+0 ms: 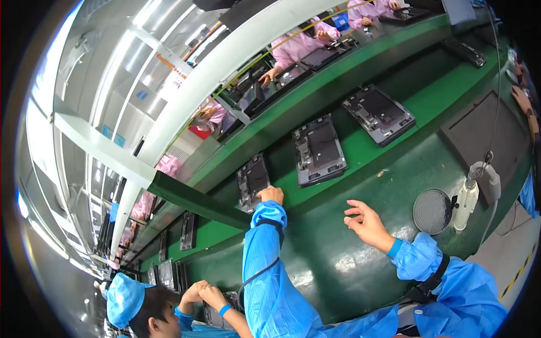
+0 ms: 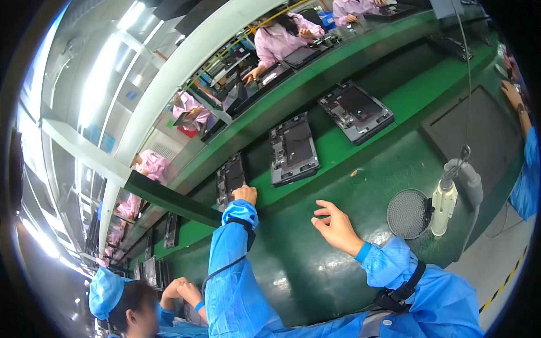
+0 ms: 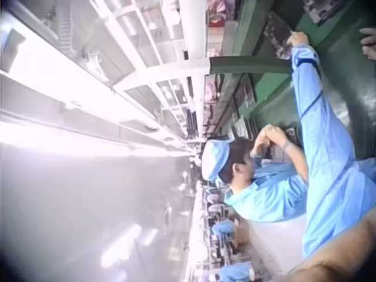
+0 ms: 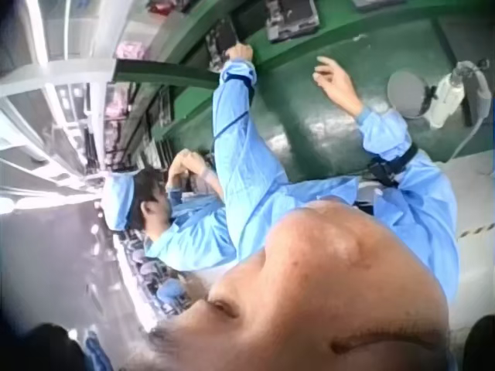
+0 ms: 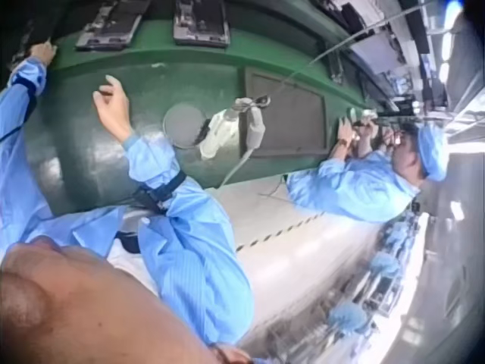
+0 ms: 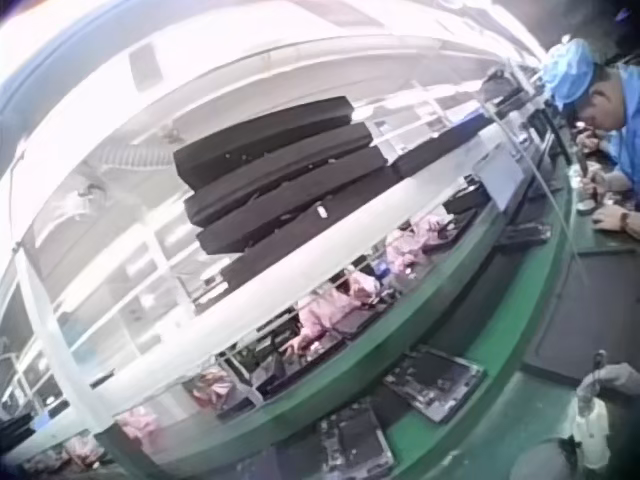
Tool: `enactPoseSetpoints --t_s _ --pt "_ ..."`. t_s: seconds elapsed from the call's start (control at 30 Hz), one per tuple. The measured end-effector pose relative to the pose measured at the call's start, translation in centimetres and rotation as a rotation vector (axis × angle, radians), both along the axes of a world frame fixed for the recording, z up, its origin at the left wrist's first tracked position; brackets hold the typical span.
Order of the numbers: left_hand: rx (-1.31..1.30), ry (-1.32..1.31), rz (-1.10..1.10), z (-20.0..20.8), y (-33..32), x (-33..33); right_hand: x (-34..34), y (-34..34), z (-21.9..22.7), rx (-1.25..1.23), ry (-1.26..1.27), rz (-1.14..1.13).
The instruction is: The person picks up a tablet from a conveyor belt, presses a component into the casing by hand, and drives screws into it using a power screwdriver before returning it to the belt.
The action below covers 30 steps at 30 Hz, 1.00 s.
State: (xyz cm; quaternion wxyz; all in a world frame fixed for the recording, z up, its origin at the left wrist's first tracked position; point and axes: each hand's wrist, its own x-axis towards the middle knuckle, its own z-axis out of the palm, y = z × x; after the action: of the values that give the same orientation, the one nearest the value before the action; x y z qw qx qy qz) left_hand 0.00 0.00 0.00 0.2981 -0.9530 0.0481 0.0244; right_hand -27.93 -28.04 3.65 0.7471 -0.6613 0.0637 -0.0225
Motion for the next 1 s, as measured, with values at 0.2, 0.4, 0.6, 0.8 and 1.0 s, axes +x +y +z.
enactPoseSetpoints --t_s 0.2,0.4,0.6,0.8,1.0 --pt "0.087 -0.422 -0.396 5.2 -0.3 -5.2 0.1 -0.5 0.6 -0.048 -0.092 0.045" --pt "-0.251 -0.601 -0.289 13.0 -7.3 -8.3 -0.2 -1.8 0.6 -0.06 -0.086 0.029" --pt "-0.428 -0.704 -0.31 18.4 -11.8 -18.2 -0.6 -2.7 1.5 0.225 -0.121 0.102" --pt "-0.651 -0.674 -0.311 18.6 -16.9 -32.8 -3.5 -4.9 4.9 0.329 -0.038 0.275" --pt "-0.542 -0.446 -0.429 15.5 -20.6 -43.0 -7.5 -6.4 7.0 0.289 0.102 0.483"
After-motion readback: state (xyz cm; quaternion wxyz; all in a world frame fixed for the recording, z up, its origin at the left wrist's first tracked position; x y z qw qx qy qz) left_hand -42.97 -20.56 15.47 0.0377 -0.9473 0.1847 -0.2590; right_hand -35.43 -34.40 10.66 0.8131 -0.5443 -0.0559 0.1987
